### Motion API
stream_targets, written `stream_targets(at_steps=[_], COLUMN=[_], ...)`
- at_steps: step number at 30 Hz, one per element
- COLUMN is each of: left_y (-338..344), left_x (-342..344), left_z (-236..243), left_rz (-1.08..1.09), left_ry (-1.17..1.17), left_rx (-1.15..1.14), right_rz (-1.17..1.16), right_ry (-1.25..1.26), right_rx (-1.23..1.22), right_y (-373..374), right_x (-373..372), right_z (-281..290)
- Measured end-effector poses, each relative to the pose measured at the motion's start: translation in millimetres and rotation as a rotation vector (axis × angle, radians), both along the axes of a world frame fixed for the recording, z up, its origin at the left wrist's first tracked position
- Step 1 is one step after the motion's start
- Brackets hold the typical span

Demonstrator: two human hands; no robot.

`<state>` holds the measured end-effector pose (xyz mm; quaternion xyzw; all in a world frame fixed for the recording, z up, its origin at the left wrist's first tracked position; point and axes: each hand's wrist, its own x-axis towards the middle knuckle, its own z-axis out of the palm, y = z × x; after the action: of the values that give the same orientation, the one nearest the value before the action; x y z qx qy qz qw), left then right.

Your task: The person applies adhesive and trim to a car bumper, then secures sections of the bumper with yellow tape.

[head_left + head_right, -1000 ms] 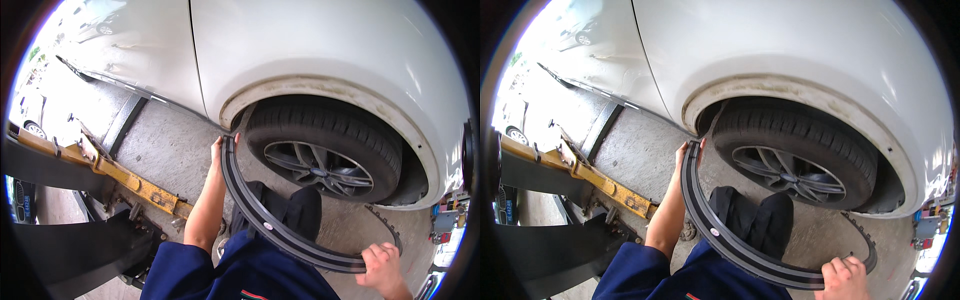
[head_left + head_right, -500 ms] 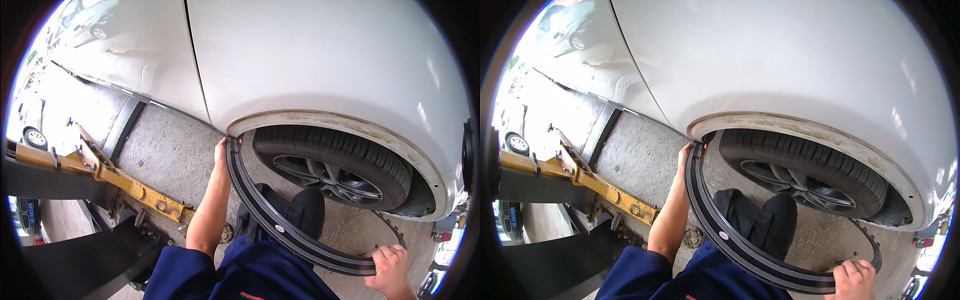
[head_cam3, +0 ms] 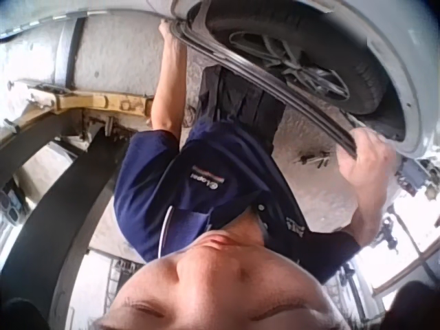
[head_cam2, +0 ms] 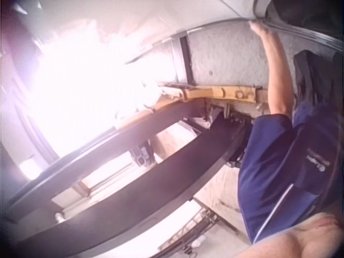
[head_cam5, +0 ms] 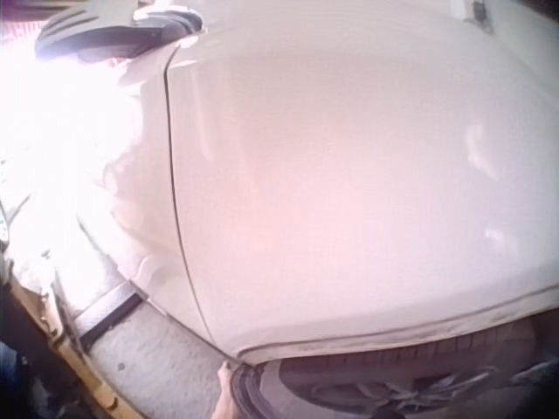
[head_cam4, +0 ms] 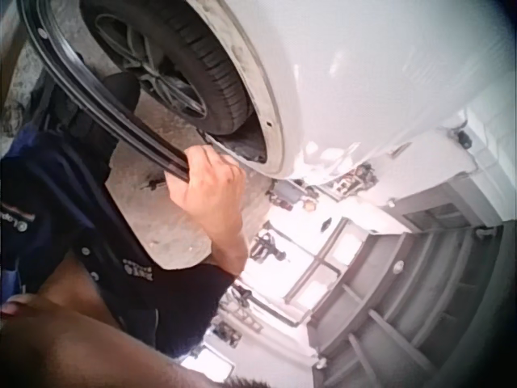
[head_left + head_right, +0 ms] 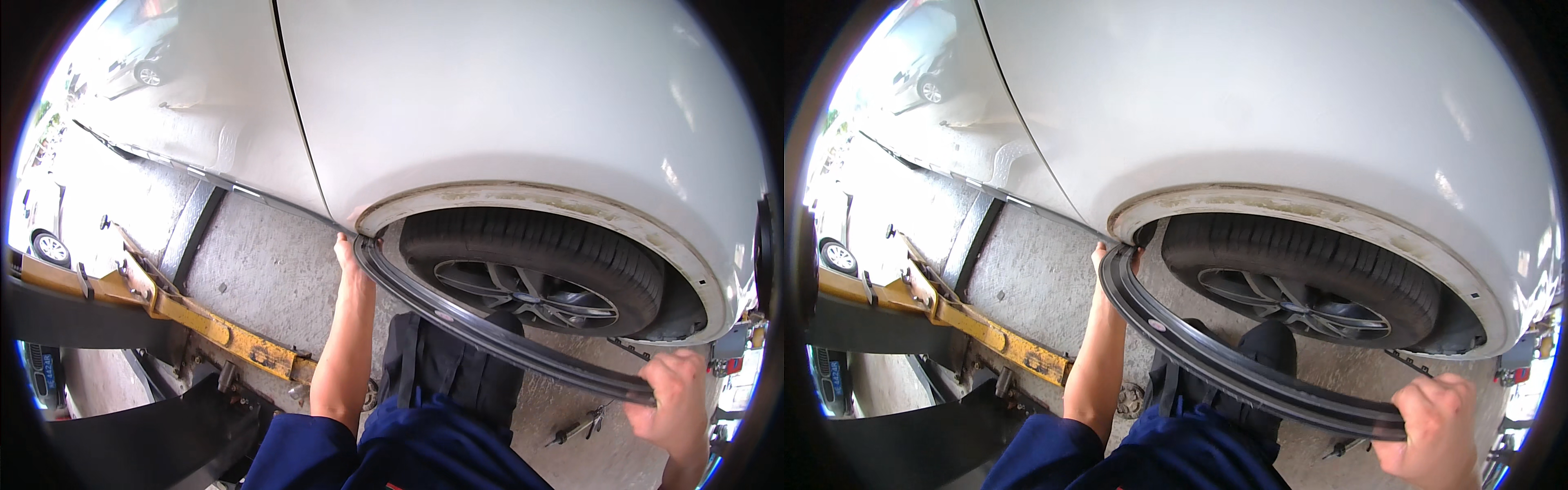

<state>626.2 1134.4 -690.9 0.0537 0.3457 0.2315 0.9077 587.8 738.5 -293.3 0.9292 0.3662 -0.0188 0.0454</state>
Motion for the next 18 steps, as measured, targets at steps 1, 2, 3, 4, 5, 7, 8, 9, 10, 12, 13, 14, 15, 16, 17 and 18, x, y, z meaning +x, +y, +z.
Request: stream_targets(at_steps=[1,2,3,4,5,7,8,9,10,12,13,14,15,16,17,18], left_y=[-2.2,-3.3,-9.1,-14.4,-18.5,-21.3,-21.4,-15.4,-4.4,-8.8,-10.2,-16.0,-17.7,-18.5,-17.1,-17.0], left_x=[1.0,0.6,4.8,8.5,11.3,13.0,12.8,11.2,5.7,2.6,3.3,0.5,1.4,8.5,8.9,9.4], left_z=[7.5,18.4,29.8,40.8,48.0,57.4,58.6,43.8,25.6,27.3,32.2,42.5,42.2,45.6,49.9,54.8], left_rz=[-0.032,-0.027,0.072,0.172,0.211,0.222,0.232,0.229,0.215,0.112,0.127,0.137,0.107,0.094,0.091,0.085], left_ry=[0.031,0.022,-0.015,-0.051,-0.058,-0.049,-0.028,-0.065,-0.12,-0.039,-0.04,-0.035,-0.052,-0.058,0.022,0.101], left_rx=[0.014,0.018,-0.011,-0.04,-0.029,-0.026,-0.021,-0.008,0.055,-0.104,-0.156,-0.219,-0.212,-0.212,-0.183,-0.155], right_rz=[0.003,0.014,0.004,0.004,-0.022,-0.042,-0.009,0.028,0.072,0.066,0.072,0.072,0.061,0.092,0.134,0.131], right_ry=[-0.047,-0.094,-0.03,-0.044,-0.022,-0.011,-0.041,-0.071,-0.107,-0.091,0.046,0.191,0.186,0.167,0.162,0.17], right_rx=[-0.003,-0.005,0.014,0.014,0.01,0.006,-0.024,-0.048,-0.061,-0.085,-0.149,-0.222,-0.221,-0.2,-0.174,-0.169], right_y=[8.0,15.1,10.6,13.0,15.2,18.2,16.7,14.2,11.9,7.9,19.2,27.3,29.6,30.5,31.1,31.1], right_x=[2.5,5.6,13.0,14.9,17.6,21.3,19.4,16.1,12.8,3.8,-3.2,-10.3,-12.8,-15.2,-13.5,-11.1], right_z=[4.2,8.1,9.9,13.1,15.2,17.4,15.8,13.7,12.6,19.6,30.0,37.6,40.0,41.4,40.3,39.5])
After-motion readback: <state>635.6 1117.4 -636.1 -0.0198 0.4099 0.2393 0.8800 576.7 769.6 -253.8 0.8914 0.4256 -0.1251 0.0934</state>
